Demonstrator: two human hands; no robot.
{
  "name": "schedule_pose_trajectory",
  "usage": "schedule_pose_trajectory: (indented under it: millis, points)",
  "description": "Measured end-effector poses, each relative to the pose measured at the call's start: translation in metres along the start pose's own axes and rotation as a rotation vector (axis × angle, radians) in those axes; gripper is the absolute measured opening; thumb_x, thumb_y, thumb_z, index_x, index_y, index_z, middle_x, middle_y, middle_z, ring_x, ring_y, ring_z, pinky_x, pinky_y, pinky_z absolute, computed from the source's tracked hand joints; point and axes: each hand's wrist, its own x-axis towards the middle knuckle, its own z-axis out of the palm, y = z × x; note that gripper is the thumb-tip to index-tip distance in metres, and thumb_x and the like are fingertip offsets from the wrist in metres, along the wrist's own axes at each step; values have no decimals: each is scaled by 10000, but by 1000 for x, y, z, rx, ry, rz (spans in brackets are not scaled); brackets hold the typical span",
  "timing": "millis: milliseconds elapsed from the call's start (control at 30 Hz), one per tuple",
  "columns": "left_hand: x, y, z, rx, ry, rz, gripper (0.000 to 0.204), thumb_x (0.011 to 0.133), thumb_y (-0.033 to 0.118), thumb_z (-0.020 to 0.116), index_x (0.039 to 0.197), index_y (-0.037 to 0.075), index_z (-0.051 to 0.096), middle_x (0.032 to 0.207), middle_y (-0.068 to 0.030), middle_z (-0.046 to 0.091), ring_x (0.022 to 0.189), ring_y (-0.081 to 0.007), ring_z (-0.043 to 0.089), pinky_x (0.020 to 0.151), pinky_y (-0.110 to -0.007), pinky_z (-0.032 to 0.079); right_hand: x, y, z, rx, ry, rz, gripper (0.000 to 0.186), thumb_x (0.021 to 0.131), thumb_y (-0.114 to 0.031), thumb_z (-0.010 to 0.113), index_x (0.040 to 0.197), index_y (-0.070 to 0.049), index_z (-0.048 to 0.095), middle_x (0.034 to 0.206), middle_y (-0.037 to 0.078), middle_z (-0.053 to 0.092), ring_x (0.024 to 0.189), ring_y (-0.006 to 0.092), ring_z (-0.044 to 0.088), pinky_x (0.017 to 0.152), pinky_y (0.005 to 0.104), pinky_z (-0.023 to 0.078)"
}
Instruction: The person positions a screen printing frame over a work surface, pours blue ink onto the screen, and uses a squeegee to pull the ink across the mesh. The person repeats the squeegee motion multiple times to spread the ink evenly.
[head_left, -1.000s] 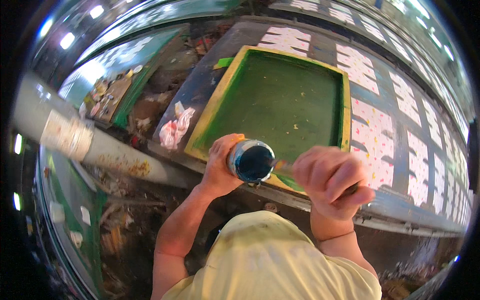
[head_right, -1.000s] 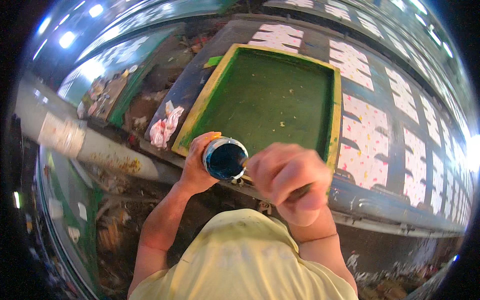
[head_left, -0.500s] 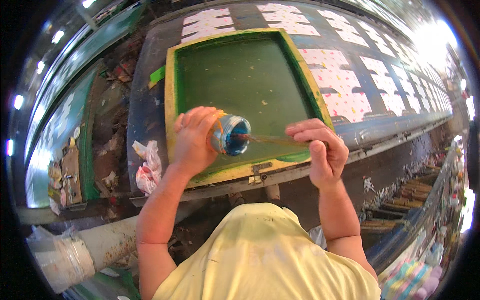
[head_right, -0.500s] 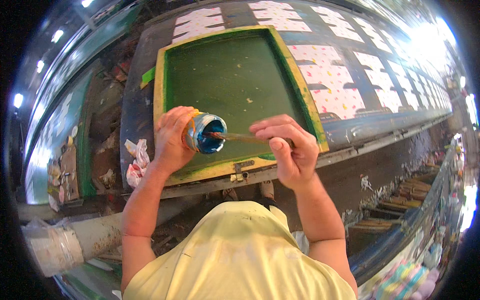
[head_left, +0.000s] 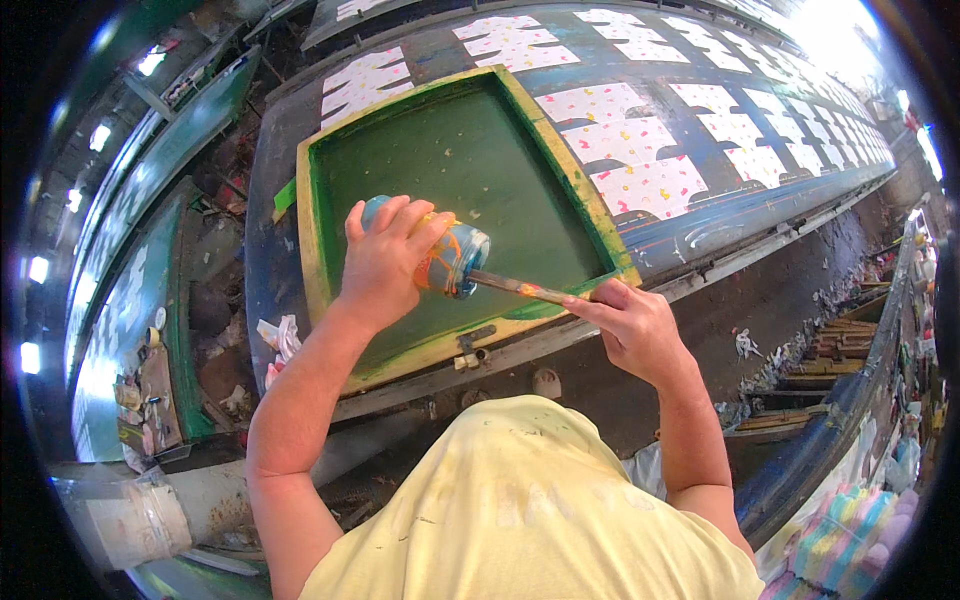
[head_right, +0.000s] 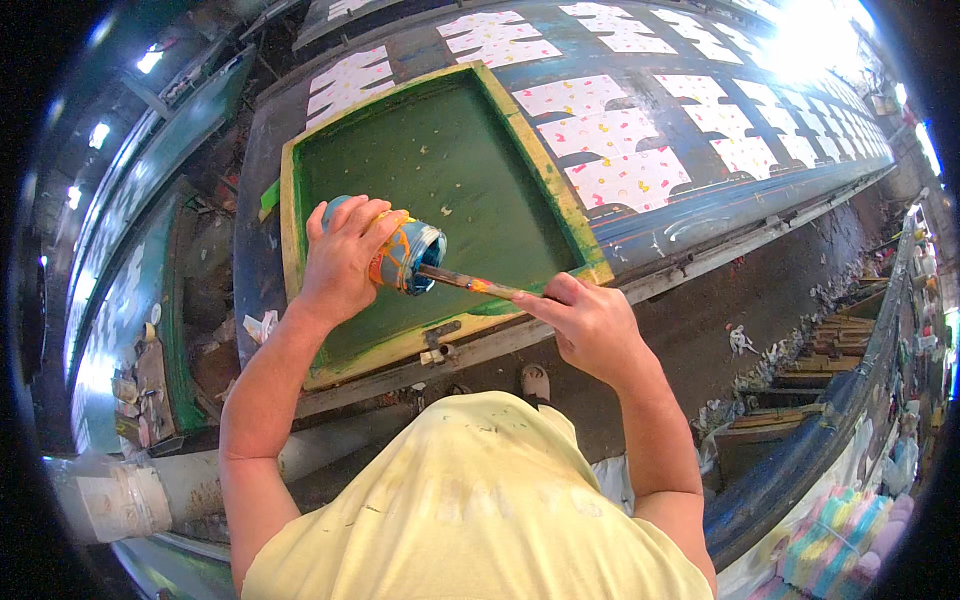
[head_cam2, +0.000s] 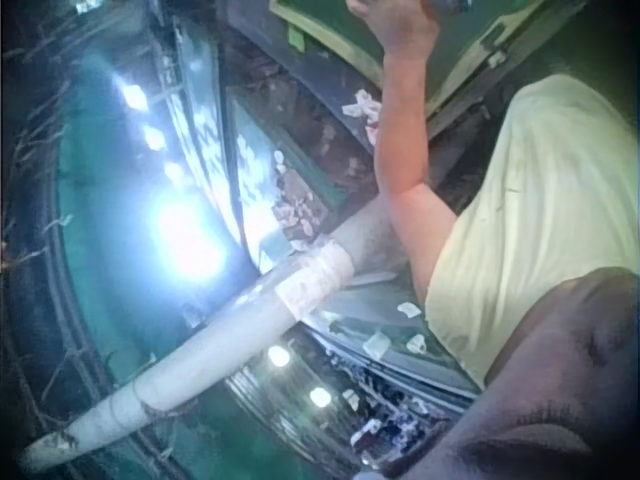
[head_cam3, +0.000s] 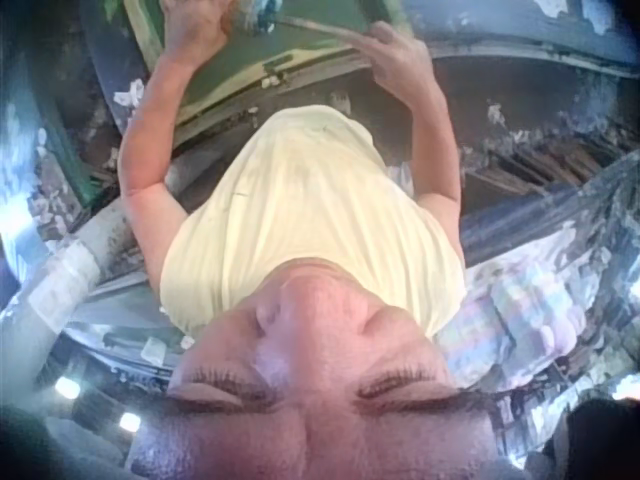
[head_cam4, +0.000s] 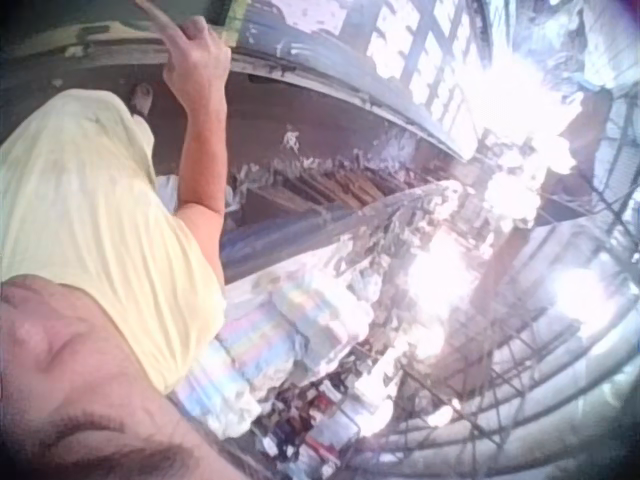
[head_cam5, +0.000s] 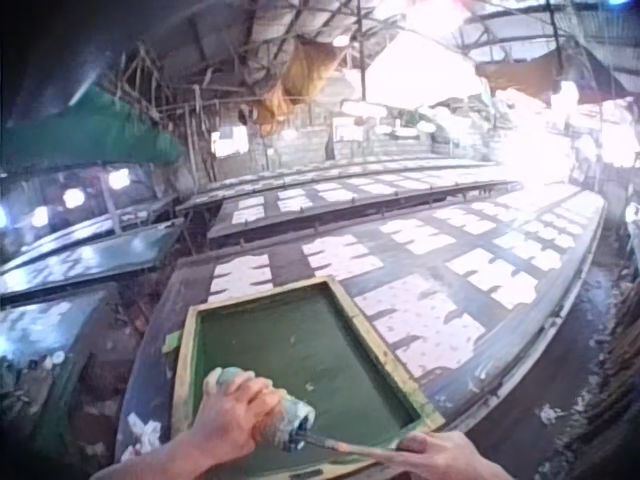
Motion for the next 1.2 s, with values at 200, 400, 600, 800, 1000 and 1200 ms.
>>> schedule_pose_trajectory:
  millis: [200,400,600,800,1000,1200]
  points:
    - [38,38,2,97,-72,43,745,796,33,867,1482,255,679,1486,-33,645,1473,-303,542,1241,-713,316,-28,37,22,59,212,28,663,804,31,750,1401,-257,784,974,39,656,809,271,716,643,433,599]
    - [67,75,7,128,-92,75,729,805,30,860,1476,249,679,1470,-38,644,1466,-308,543,1233,-717,327,-38,70,35,105,294,78,650,812,24,762,1406,-239,765,984,43,657,817,281,718,650,436,610]
    - [88,99,21,207,-43,114,747,795,30,863,1482,257,673,1465,-35,632,1456,-303,542,1232,-709,327,-46,97,25,43,280,125,635,802,6,780,1390,-234,770,992,42,677,868,276,743,668,432,624]
    - [105,114,30,250,-56,143,744,797,45,871,1480,263,673,1454,-35,630,1458,-297,538,1237,-702,323,-64,118,23,16,310,134,632,790,0,786,1373,-244,778,996,35,675,871,267,736,680,427,625]
    - [122,123,44,305,-18,226,786,785,56,889,1504,275,660,1475,-36,607,1475,-300,523,1251,-703,312,-77,124,26,8,338,204,636,779,-3,785,1365,-249,780,1010,34,678,865,274,733,690,427,624]
    - [128,133,55,386,-27,275,766,806,59,876,1501,294,654,1469,-45,577,1474,-309,512,1248,-763,294,-89,127,32,52,367,258,610,781,21,778,1331,-242,799,991,21,694,854,273,746,686,419,621]
